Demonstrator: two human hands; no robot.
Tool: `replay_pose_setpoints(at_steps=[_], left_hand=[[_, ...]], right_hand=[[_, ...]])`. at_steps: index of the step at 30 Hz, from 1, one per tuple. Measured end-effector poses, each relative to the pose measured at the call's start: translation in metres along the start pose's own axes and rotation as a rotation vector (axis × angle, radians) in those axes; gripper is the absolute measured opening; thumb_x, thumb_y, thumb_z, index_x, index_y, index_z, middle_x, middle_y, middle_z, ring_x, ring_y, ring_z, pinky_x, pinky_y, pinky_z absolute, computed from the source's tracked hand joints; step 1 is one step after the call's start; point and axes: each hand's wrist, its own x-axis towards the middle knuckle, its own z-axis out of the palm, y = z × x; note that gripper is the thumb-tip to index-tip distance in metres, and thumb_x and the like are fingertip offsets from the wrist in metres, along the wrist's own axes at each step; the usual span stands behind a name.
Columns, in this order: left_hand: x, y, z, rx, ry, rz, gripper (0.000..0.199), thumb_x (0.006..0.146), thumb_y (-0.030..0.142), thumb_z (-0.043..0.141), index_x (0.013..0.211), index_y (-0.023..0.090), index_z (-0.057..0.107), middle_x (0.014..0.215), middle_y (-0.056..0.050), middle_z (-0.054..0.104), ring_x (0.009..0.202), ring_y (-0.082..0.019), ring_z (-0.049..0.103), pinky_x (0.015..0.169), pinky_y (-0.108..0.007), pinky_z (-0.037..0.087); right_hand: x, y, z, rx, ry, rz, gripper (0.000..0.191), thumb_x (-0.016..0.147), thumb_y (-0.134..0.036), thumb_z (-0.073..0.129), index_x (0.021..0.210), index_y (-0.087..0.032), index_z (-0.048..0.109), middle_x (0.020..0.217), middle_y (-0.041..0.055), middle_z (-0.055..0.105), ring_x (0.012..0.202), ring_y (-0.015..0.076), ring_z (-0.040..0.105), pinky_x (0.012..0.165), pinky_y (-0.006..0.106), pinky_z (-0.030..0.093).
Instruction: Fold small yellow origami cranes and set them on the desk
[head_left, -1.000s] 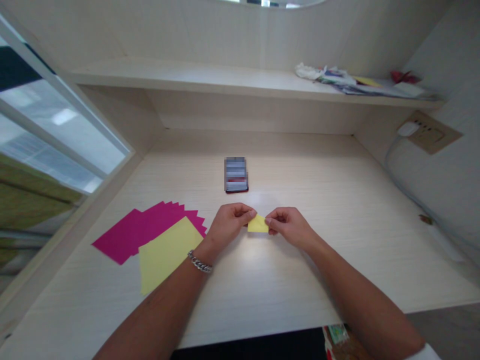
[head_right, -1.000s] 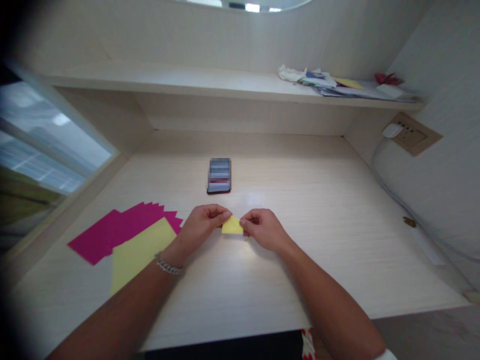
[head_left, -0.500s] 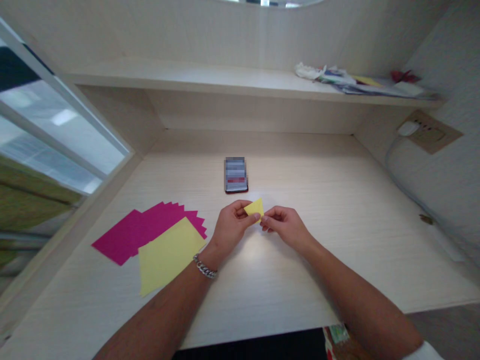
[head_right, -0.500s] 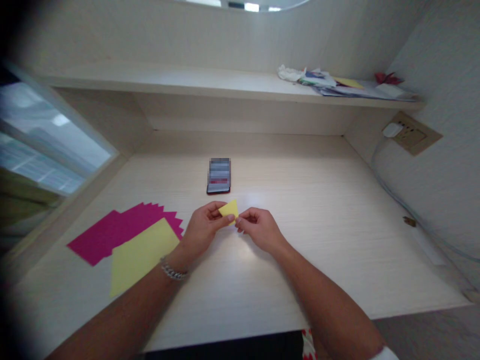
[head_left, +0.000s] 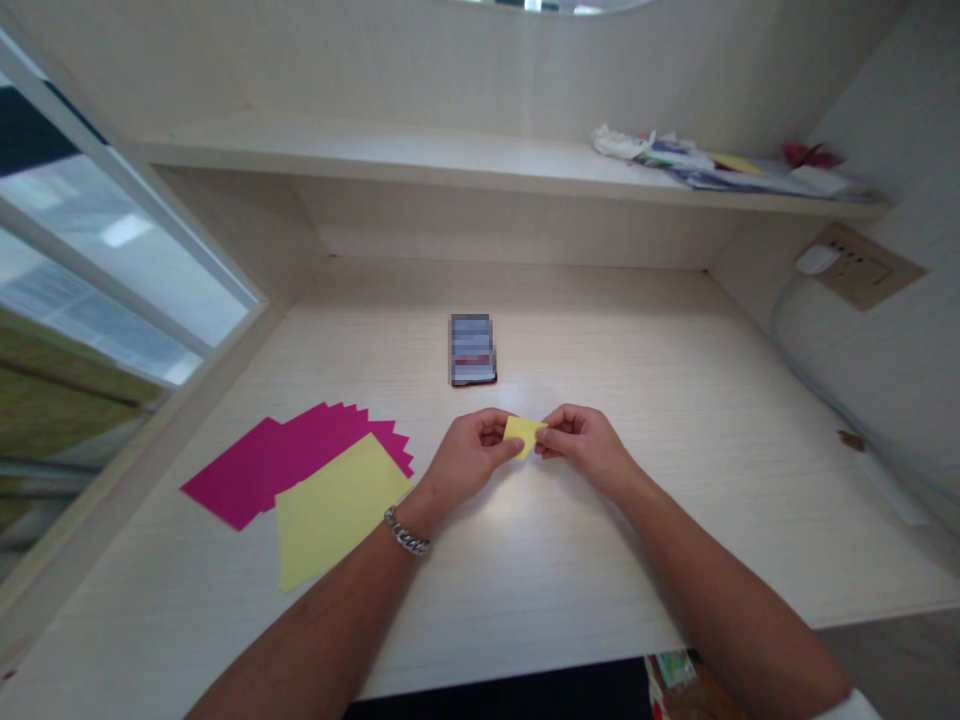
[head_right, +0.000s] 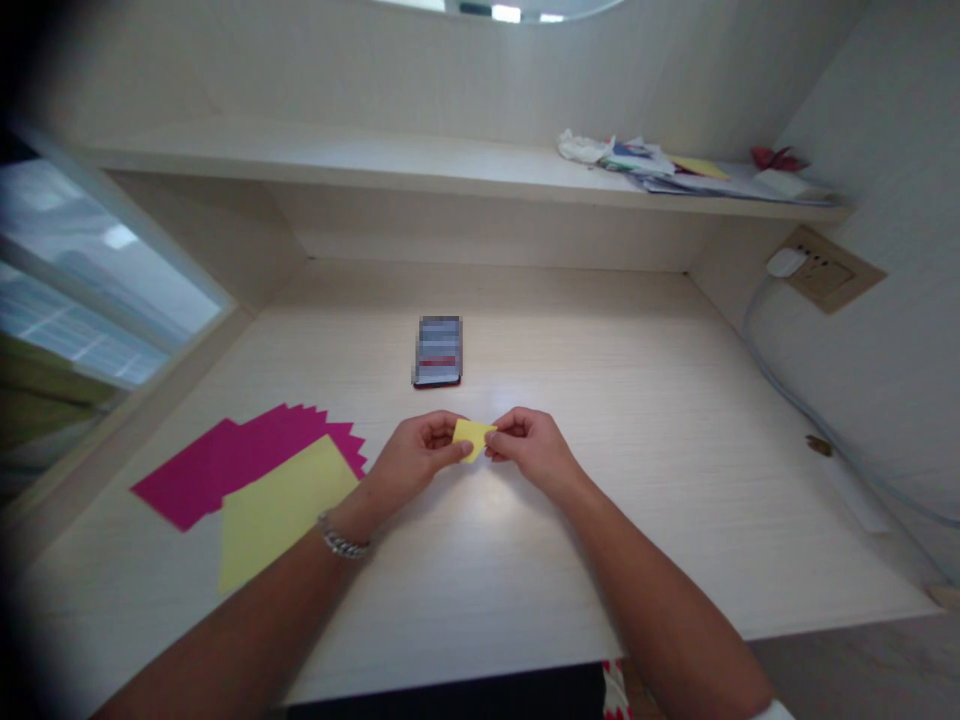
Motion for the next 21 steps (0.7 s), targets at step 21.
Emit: replay_pose_setpoints(at_steps=[21], left_hand=[[-0.0014,0.0014,0.0028,-0.124,0.079,-0.018,0.015,0.067,0.020,0.072,0.081,0.015,0.071,0.072,-0.003,0.068,0.064,-0.012,0.058,0.060,-0.023,0.044]], right_hand=[[-0.0043,-0.0021,0.0020,0.089,0.016,0.009,0.028,0.060,-0.030,0.077,0.082,-0.014,0.071,0.062,0.0042,0.068,0.055,0.0146,0.065,0.057,0.029,0.055]])
